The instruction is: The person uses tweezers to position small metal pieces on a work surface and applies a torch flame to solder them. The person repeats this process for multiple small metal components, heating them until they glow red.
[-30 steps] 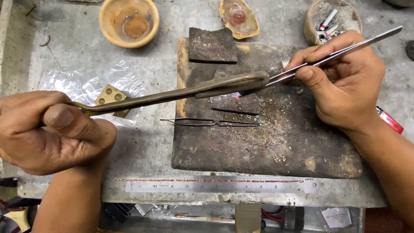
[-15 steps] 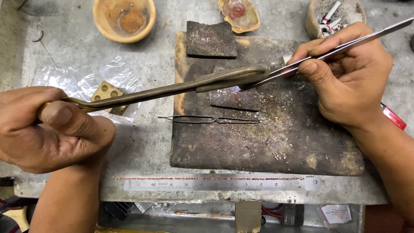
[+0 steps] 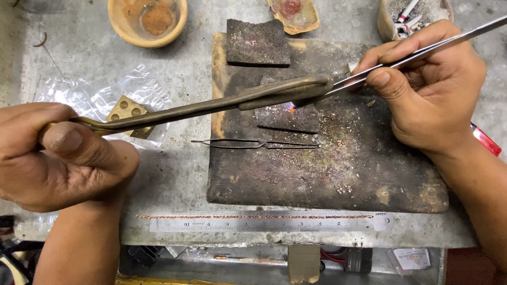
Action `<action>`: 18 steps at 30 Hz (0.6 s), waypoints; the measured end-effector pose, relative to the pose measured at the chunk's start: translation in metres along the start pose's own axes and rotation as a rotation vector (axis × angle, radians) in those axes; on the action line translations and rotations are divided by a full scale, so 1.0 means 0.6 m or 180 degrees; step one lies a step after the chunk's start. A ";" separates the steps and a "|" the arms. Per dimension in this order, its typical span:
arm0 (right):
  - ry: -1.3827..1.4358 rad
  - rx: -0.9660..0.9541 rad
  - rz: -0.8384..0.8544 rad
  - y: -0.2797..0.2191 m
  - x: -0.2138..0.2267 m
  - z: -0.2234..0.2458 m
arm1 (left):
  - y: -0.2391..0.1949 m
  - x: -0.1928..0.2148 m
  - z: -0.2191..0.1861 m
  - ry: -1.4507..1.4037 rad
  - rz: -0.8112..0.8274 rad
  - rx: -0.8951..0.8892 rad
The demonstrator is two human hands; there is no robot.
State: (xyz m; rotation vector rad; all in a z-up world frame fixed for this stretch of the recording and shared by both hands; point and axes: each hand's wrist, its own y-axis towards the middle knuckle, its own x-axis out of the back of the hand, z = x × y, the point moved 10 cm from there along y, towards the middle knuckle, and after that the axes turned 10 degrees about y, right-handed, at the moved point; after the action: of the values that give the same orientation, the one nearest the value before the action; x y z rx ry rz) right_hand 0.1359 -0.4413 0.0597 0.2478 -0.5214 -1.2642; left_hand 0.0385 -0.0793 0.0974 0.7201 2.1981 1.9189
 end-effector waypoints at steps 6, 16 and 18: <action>-0.0028 -0.0018 -0.0003 0.000 0.000 -0.001 | 0.001 -0.003 0.001 0.0080 0.0067 0.0076; -0.0024 0.0024 -0.0006 0.002 0.000 0.004 | 0.004 -0.003 -0.001 0.0111 0.0130 0.0099; -0.0014 0.0031 0.0002 0.000 0.003 0.003 | 0.008 -0.007 -0.008 0.0081 0.0025 0.0039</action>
State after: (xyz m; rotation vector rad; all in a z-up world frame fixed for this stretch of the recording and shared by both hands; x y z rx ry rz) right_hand 0.1352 -0.4431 0.0615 0.2529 -0.5315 -1.2622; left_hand 0.0413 -0.0848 0.1019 0.7111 2.2270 1.9307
